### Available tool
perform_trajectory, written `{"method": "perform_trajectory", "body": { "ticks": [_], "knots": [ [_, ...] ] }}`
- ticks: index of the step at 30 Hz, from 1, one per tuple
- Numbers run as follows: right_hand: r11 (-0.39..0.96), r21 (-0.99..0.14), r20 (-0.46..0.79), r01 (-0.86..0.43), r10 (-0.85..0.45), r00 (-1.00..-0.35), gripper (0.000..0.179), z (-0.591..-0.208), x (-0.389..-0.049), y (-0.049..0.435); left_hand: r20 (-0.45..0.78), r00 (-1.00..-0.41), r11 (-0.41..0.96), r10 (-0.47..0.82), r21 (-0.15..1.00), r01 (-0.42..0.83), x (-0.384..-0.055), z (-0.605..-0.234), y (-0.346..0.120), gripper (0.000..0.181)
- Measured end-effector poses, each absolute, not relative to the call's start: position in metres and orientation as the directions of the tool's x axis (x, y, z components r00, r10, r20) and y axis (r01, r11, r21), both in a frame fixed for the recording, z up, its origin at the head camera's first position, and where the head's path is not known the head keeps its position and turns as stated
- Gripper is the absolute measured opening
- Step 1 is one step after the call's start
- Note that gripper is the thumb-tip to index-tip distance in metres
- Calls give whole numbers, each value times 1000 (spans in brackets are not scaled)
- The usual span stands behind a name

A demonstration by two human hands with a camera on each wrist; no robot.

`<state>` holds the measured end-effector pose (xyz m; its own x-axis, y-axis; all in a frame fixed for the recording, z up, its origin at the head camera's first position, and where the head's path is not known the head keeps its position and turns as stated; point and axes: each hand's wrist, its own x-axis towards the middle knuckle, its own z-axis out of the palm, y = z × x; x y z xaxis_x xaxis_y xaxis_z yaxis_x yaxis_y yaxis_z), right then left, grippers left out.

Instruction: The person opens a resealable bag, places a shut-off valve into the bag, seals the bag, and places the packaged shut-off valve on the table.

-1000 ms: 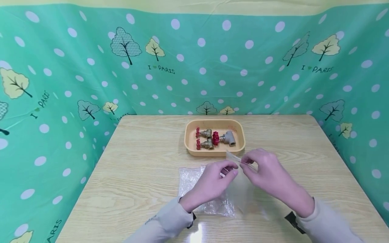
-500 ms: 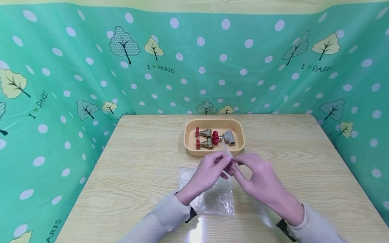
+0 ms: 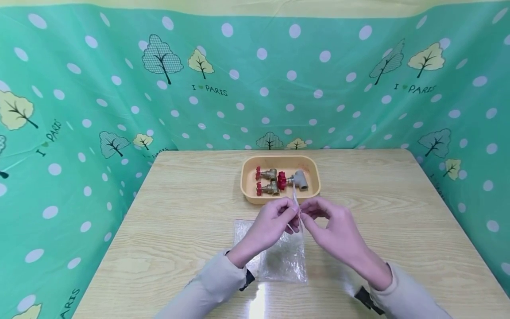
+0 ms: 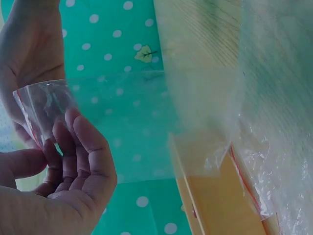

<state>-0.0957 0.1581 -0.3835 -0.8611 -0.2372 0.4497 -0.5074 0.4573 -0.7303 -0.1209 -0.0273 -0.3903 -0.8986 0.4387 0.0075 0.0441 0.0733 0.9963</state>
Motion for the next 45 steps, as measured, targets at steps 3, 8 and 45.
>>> {"method": "perform_trajectory", "body": {
  "ticks": [3,8,45],
  "knots": [
    [417,-826,327,-379,-193,-925,19,-381,-98,156,4,-896,89,444,995,48,-121,-389,-28,25],
    [344,-918,154,-198,-152,-976,17,-377,-101,155,-2,-892,102,451,994,49,-121,-387,-31,24],
    [321,-947,-72,-1,-216,-974,16,-385,-114,154,-40,-889,154,455,988,34,-128,-396,-37,25]
  ]
}}
